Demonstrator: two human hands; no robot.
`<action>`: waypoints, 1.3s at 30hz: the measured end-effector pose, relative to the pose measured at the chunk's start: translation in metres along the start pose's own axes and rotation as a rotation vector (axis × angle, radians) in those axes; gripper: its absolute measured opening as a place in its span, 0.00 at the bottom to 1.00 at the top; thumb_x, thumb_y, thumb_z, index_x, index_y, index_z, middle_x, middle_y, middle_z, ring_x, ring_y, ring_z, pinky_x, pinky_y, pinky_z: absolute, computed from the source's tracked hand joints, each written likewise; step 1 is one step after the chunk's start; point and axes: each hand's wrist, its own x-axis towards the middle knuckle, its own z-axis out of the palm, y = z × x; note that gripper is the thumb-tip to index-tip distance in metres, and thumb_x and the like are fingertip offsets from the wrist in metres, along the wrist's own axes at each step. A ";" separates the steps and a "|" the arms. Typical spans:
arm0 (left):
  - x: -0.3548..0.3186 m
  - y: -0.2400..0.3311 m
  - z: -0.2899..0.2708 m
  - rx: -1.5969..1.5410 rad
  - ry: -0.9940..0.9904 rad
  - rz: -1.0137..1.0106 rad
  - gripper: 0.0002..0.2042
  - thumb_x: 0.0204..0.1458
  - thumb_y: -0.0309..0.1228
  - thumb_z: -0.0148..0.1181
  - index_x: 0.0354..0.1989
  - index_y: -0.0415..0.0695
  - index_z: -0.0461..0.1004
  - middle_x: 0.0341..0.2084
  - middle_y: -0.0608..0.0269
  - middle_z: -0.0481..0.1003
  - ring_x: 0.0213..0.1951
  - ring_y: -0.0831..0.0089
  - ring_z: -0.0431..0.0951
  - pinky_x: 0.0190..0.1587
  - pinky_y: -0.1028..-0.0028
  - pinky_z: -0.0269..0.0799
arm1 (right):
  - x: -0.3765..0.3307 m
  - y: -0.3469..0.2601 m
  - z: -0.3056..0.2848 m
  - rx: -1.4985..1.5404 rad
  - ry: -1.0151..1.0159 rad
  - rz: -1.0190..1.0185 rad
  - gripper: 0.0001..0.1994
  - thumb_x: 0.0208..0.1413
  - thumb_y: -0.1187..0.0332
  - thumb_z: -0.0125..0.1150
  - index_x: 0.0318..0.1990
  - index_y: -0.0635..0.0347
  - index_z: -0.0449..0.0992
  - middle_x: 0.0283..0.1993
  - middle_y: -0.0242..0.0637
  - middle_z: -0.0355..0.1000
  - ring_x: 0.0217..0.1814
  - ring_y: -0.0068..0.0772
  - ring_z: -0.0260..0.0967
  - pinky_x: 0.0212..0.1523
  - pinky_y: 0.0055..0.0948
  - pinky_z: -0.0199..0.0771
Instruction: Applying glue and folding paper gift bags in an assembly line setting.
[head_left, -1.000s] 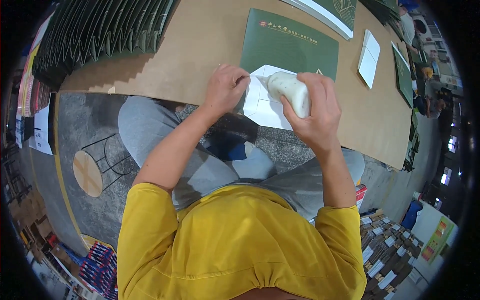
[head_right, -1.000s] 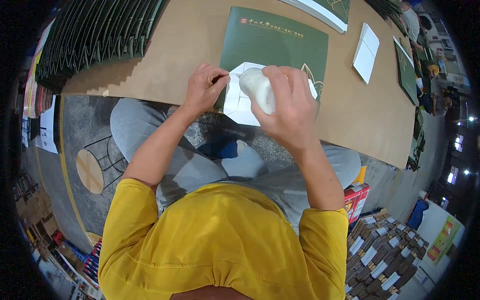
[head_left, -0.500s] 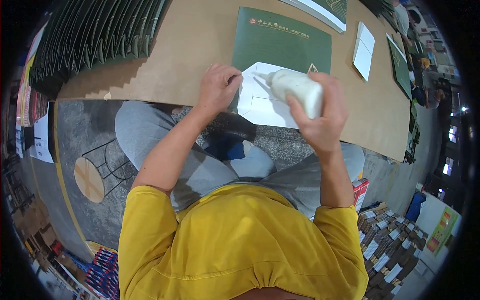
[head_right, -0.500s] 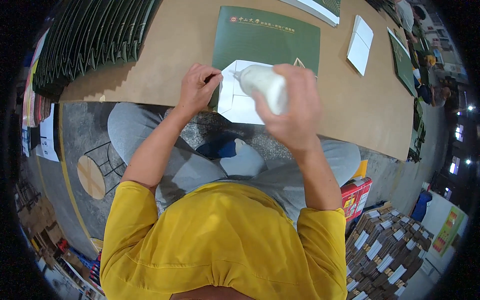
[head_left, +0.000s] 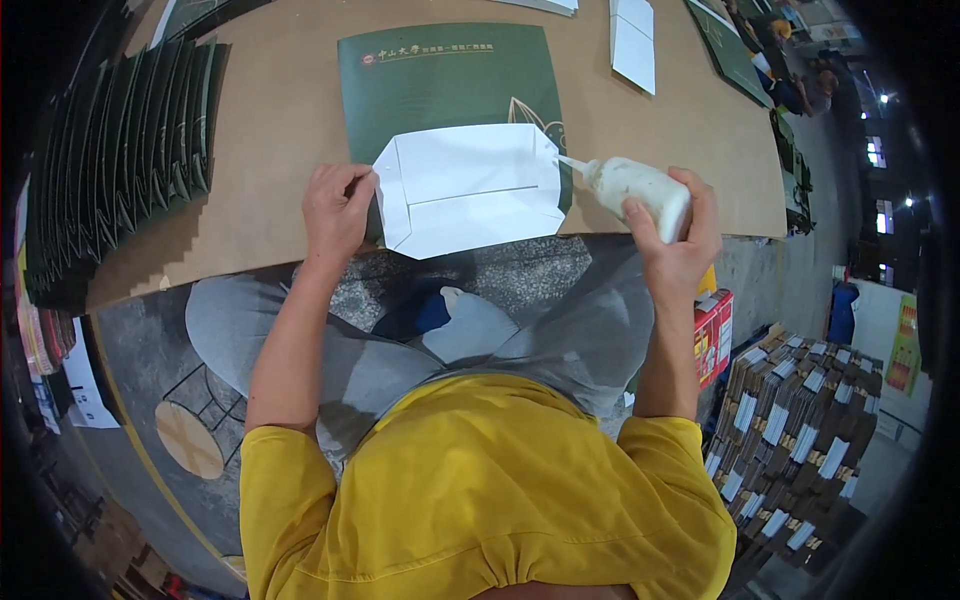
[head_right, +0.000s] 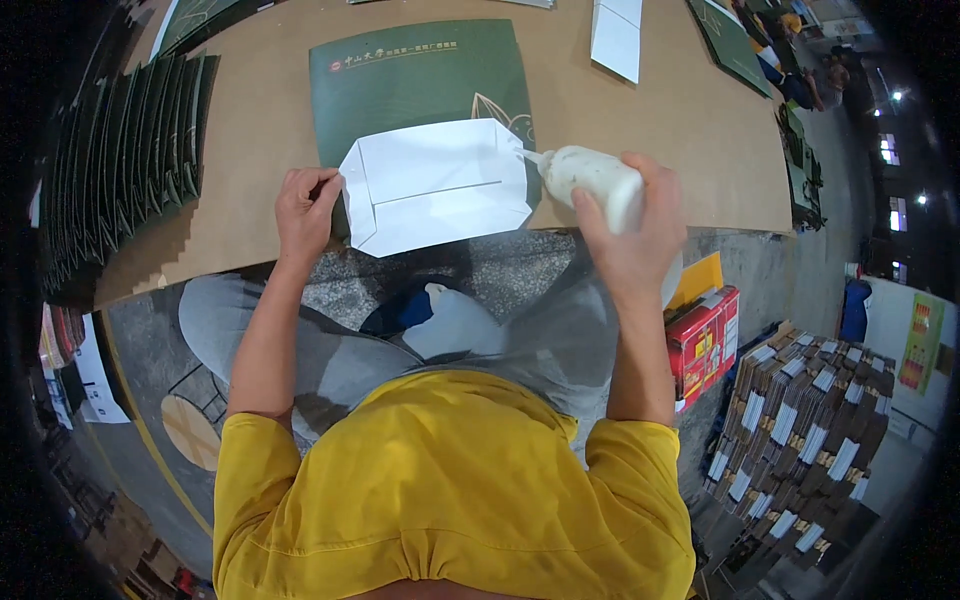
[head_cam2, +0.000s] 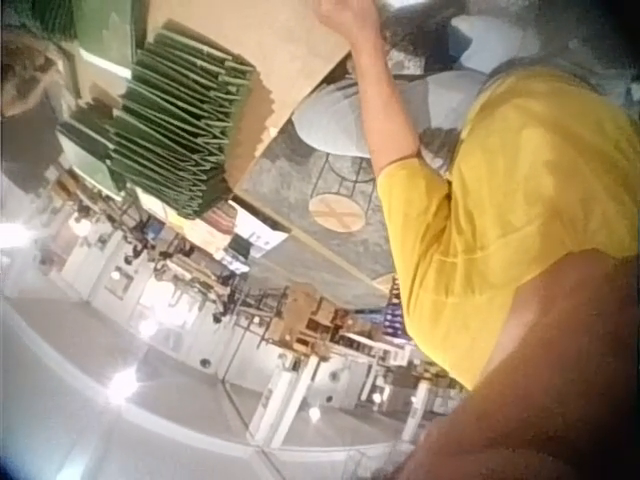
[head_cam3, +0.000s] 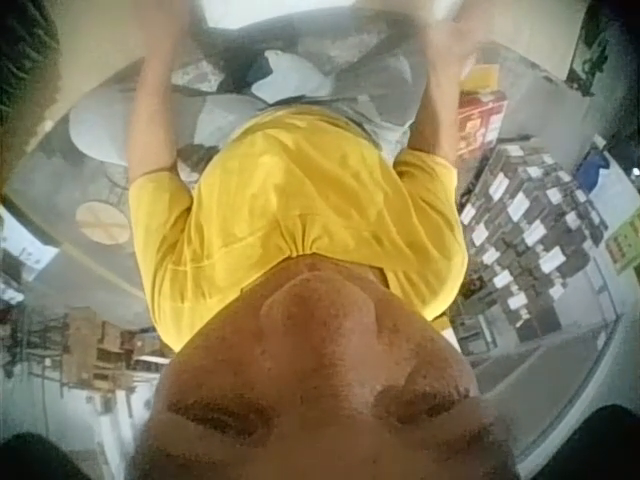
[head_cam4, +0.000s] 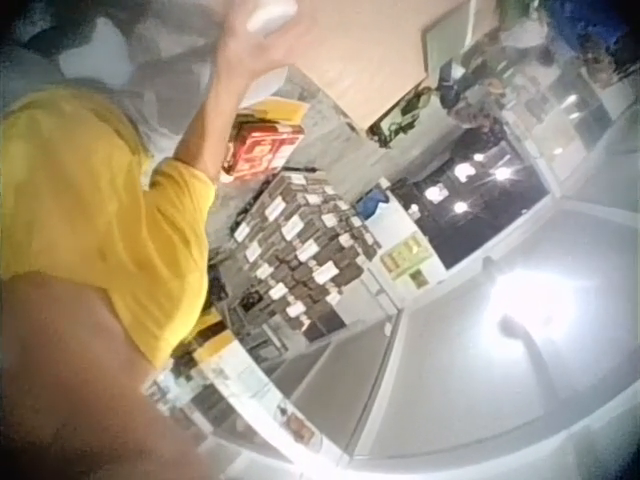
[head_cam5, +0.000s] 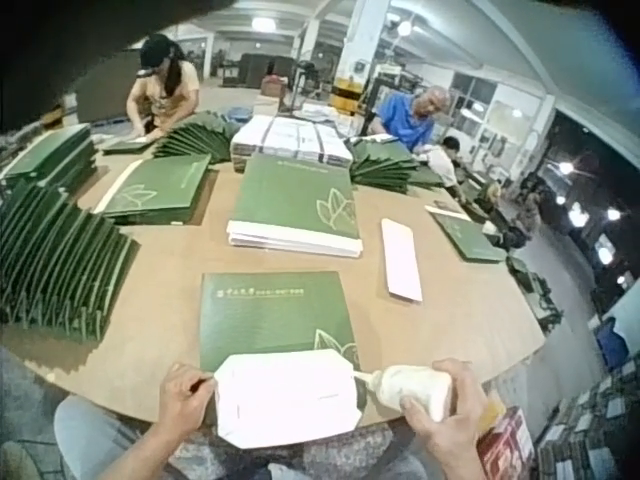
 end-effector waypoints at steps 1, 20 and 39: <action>0.000 0.000 0.000 0.006 0.005 0.008 0.03 0.44 0.26 0.61 0.26 0.41 0.75 0.21 0.61 0.73 0.28 0.66 0.70 0.31 0.70 0.66 | 0.000 0.001 0.004 0.003 0.003 0.005 0.23 0.36 0.68 0.70 0.44 0.60 0.70 0.38 0.40 0.69 0.40 0.39 0.69 0.40 0.32 0.70; -0.012 0.016 -0.039 0.029 -0.432 0.086 0.23 0.39 0.24 0.59 0.48 0.42 0.65 0.50 0.52 0.65 0.52 0.53 0.62 0.54 0.64 0.61 | -0.001 -0.016 -0.010 0.744 -0.064 0.398 0.26 0.41 0.76 0.66 0.52 0.61 0.66 0.44 0.35 0.67 0.46 0.28 0.67 0.47 0.26 0.68; -0.025 0.011 -0.040 -0.038 -0.496 -0.012 0.23 0.41 0.21 0.62 0.49 0.48 0.67 0.57 0.59 0.59 0.58 0.55 0.58 0.57 0.65 0.63 | -0.009 -0.090 0.082 0.401 -0.427 -0.332 0.22 0.34 0.71 0.69 0.42 0.61 0.70 0.35 0.42 0.68 0.33 0.42 0.70 0.34 0.33 0.71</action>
